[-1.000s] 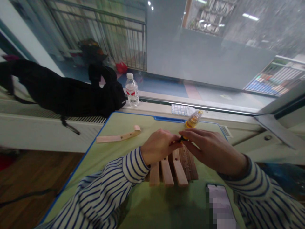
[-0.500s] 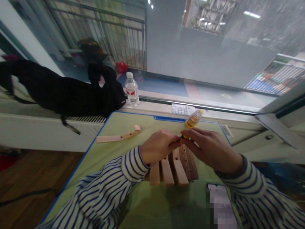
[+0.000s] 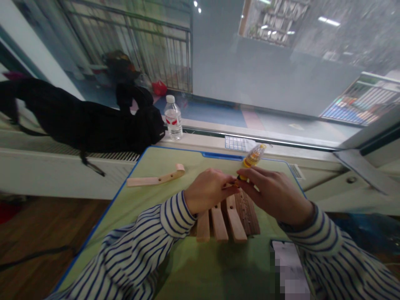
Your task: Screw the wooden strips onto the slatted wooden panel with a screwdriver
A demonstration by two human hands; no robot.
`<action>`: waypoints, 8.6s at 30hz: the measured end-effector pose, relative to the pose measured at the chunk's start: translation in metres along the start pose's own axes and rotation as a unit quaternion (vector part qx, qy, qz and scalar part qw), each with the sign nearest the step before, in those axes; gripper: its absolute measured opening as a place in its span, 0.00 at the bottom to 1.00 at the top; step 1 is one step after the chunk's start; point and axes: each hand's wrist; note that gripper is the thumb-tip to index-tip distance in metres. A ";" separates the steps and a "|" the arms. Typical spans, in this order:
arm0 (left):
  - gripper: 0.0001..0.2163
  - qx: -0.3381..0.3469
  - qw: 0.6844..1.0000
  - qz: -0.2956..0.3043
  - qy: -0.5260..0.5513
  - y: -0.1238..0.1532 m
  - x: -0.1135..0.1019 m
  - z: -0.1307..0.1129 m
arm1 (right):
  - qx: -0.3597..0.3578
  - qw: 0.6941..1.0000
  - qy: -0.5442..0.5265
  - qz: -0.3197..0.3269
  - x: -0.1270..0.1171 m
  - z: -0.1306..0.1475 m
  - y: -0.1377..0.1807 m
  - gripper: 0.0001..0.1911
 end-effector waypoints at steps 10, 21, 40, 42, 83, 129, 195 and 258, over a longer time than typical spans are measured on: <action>0.11 0.004 1.000 -0.001 -0.008 0.000 0.002 0.001 | -0.040 0.999 -0.010 0.012 -0.010 0.004 0.003 0.17; 0.12 0.024 1.000 0.016 -0.011 0.000 0.004 0.004 | -0.025 1.000 -0.008 0.013 -0.001 0.001 0.001 0.14; 0.11 0.039 0.999 -0.002 -0.021 0.001 -0.011 0.004 | -0.003 1.000 -0.019 -0.004 0.003 0.000 -0.001 0.15; 0.14 0.029 0.999 -0.020 -0.019 0.002 -0.016 0.008 | -0.006 1.000 -0.016 0.000 0.003 -0.001 -0.001 0.14; 0.13 0.033 0.999 0.022 -0.006 -0.010 0.005 0.028 | -0.077 0.995 -0.056 0.022 -0.001 -0.015 -0.016 0.14; 0.12 0.017 0.999 0.041 0.029 -0.008 0.006 0.029 | -0.095 0.975 -0.192 0.064 0.006 -0.020 -0.012 0.17; 0.12 0.017 0.999 0.038 0.013 -0.008 0.007 0.028 | -0.101 0.973 -0.205 0.016 0.022 -0.025 -0.007 0.17; 0.13 0.028 0.999 0.022 0.023 -0.008 0.008 0.028 | -0.096 0.965 -0.242 -0.032 0.024 -0.027 -0.002 0.19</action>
Point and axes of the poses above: each hand's wrist, its own y-axis away from the middle knuckle, its own x-axis out of the palm, z = x × y, and after that the axes turned 9 degrees about -y, right-handed
